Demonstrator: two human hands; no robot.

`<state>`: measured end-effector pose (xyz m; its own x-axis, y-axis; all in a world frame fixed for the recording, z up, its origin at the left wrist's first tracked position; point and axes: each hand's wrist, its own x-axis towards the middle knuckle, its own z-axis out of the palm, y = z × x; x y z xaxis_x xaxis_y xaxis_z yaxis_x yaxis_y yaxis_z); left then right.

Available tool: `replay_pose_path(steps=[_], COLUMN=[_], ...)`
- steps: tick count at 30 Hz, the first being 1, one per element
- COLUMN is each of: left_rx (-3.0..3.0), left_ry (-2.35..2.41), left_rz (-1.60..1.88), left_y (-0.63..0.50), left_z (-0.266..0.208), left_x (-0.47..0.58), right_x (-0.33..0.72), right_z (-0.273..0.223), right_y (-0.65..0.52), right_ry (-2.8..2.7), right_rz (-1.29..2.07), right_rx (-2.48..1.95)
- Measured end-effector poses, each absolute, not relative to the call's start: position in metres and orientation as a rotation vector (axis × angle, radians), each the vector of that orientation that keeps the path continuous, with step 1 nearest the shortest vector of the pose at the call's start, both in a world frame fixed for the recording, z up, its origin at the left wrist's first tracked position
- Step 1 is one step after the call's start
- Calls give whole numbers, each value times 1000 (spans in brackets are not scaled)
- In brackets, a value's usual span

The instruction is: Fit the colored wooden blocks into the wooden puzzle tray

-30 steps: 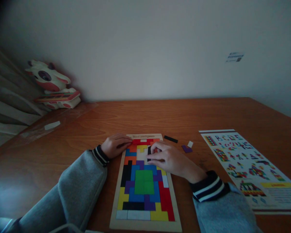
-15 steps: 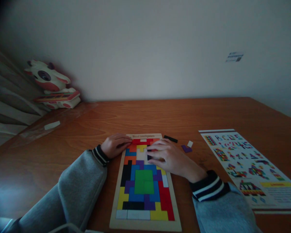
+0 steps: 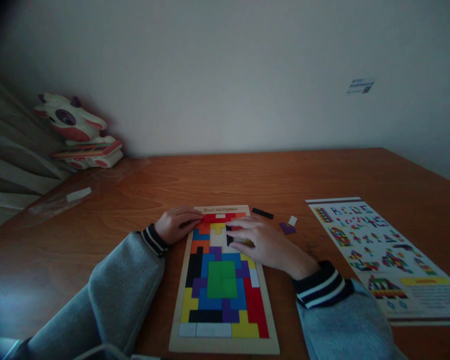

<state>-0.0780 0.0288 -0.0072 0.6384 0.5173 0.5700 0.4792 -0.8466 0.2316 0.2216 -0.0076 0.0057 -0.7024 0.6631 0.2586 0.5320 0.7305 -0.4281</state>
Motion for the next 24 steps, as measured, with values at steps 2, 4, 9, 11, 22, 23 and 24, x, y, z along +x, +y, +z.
replay_pose_path(steps=[2, 4, 9, 11, 22, 23, 24], left_rx=[2788, 2791, 2790, 2795, 2806, 2811, 2816], left_ry=[847, 846, 843, 848, 856, 861, 862], left_rz=[994, 994, 1001, 1003, 1011, 1012, 1014], left_y=[29, 29, 28, 28, 28, 28, 28], left_z=[-7, -7, -6, -6, -6, -6, -6], left_x=[-78, -78, -78, -78, -78, -78, -78], right_x=[222, 222, 221, 220, 219, 219, 219], right_z=[6, 5, 5, 5, 2, 1, 2], right_y=[-8, -7, -7, -7, -5, -5, -5], right_ry=[-2525, -2522, -2503, -2464, -2348, -2347, -2349], right_rz=[470, 471, 431, 441, 402, 399, 400], right_rx=[-938, -936, -929, -926, -1000, -1004, -1006])
